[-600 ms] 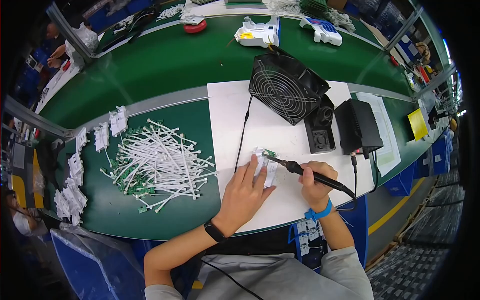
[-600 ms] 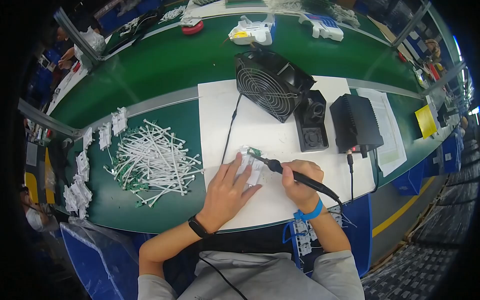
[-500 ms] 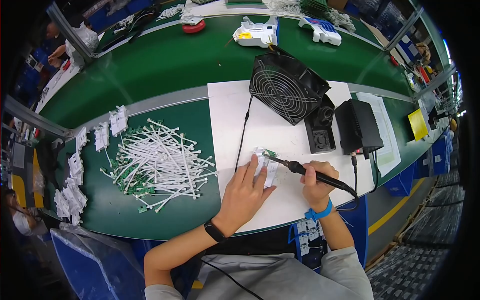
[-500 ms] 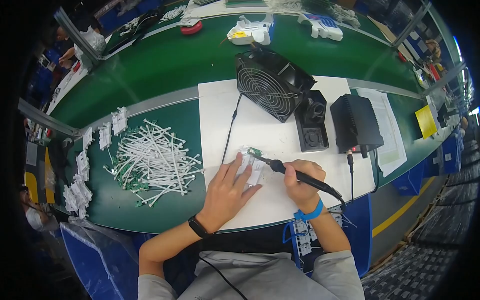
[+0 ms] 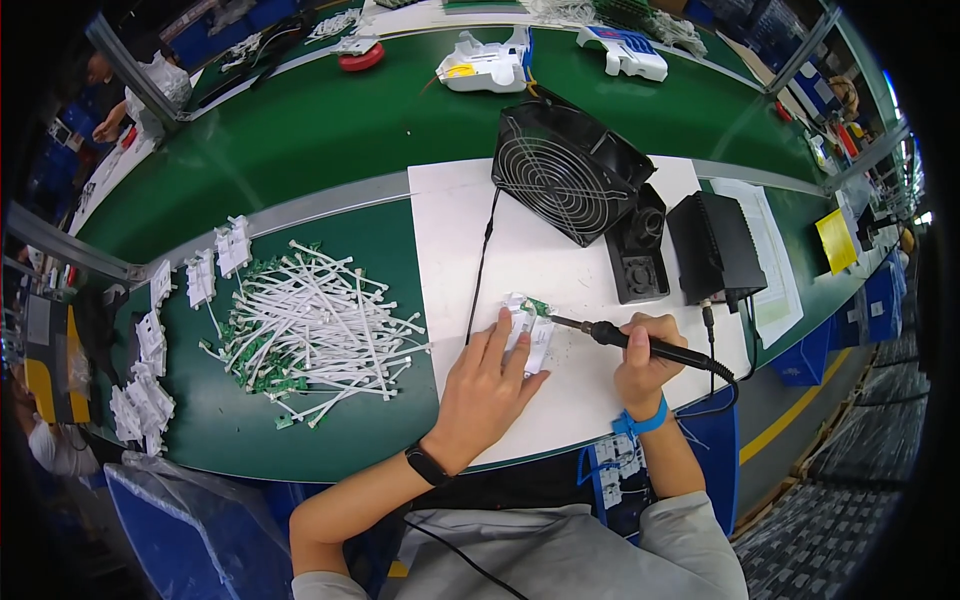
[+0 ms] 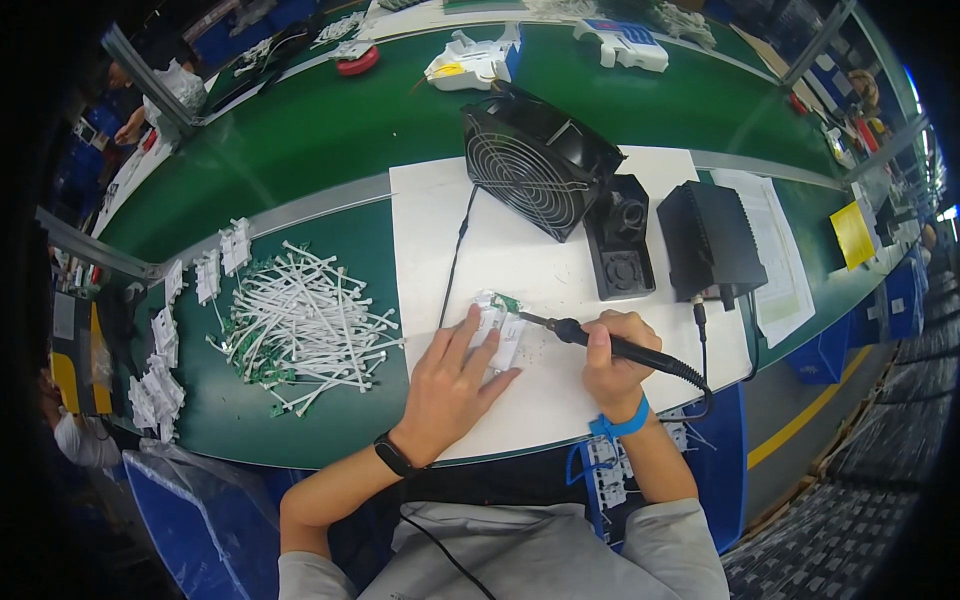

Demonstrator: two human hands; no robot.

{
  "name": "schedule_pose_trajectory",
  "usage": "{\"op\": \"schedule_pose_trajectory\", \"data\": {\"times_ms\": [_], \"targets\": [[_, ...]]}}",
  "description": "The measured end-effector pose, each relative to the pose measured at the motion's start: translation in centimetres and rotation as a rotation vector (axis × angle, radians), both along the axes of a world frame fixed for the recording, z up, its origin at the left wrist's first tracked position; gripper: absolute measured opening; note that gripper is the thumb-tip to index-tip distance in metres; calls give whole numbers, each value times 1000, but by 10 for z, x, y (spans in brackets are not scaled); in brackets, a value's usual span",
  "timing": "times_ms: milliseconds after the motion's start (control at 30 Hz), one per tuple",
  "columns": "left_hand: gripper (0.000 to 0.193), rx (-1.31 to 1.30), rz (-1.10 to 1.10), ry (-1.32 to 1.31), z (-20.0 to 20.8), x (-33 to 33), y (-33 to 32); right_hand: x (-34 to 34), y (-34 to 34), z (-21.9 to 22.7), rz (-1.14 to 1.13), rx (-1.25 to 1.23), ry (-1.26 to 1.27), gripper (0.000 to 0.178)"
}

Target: Soldering electrical wires onto small green circuit boards as part of a lighting component assembly process.

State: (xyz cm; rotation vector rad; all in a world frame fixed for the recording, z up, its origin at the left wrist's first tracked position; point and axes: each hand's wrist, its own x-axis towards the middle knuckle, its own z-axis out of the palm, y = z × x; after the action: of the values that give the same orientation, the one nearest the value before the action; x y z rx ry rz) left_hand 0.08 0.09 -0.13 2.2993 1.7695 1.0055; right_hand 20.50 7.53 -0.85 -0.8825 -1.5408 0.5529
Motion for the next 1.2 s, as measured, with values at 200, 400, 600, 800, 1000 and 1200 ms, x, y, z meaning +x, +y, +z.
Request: {"op": "schedule_pose_trajectory", "data": {"times_ms": [200,400,600,800,1000,1200], "targets": [[45,-9,-5,-8,1,0,0,1,1,2,-19,56,-48,21],[45,-10,-5,-7,1,0,0,0,2,4,-15,91,-62,21],[45,-15,-2,-8,2,0,0,0,2,3,12,115,-76,20],[44,-4,2,-9,0,0,0,0,1,1,19,113,-75,19],[45,-5,1,-12,1,-1,-1,-1,0,1,8,75,-48,21],[45,-3,-9,-38,2,-3,-1,2,0,1,-18,62,45,24]]}}
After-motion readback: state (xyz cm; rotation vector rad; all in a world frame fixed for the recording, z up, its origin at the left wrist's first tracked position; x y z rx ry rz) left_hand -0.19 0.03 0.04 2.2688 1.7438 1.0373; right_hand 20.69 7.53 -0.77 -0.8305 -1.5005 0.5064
